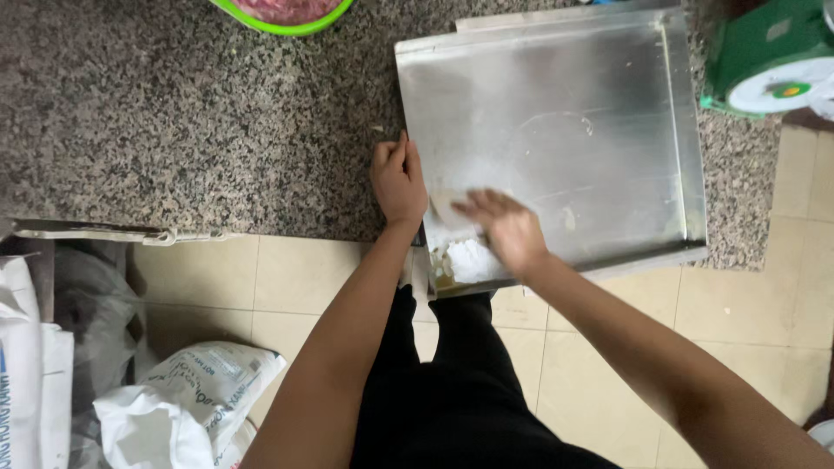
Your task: The person scrapes food scraps and raw chicken from a metal tray into a trash bin using a white plastic scraper, then washes the tray and scraper at the sink with a scrubbing pad under running water.
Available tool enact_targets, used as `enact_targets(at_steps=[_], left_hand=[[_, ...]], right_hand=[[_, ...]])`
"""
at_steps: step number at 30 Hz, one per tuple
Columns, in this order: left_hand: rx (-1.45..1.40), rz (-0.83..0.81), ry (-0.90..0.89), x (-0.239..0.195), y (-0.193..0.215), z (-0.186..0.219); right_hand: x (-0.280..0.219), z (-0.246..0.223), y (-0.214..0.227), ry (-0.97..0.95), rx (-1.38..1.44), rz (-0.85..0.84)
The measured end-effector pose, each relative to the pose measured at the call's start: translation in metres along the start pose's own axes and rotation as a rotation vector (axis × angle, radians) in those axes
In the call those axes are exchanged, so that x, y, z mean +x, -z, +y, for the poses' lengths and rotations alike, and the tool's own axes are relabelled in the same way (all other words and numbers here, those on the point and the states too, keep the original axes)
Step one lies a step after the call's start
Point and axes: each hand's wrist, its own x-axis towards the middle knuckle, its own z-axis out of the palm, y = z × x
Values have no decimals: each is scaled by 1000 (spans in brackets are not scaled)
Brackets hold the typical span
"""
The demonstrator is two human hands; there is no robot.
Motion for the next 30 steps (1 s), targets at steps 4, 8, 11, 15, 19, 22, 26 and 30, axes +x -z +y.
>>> enact_targets(at_steps=[4, 8, 11, 15, 19, 22, 26, 30], left_hand=[[41, 44, -30, 1, 1, 1], [94, 79, -81, 6, -1, 2], [113, 102, -141, 2, -2, -1], [110, 142, -135, 2, -2, -4], [33, 82, -126, 5, -2, -3], [35, 43, -63, 1, 0, -1], [153, 108, -191, 4, 2, 2], [269, 79, -147, 2, 3, 5]], right_hand=[[-36, -9, 27, 16, -49, -140], [3, 21, 41, -101, 162, -152], [62, 42, 30, -172, 61, -104], [59, 31, 4, -75, 21, -18], [-14, 1, 4, 137, 26, 28], [-54, -15, 19, 128, 36, -64], [-64, 9, 34, -157, 215, -122], [-41, 110, 32, -558, 66, 82]])
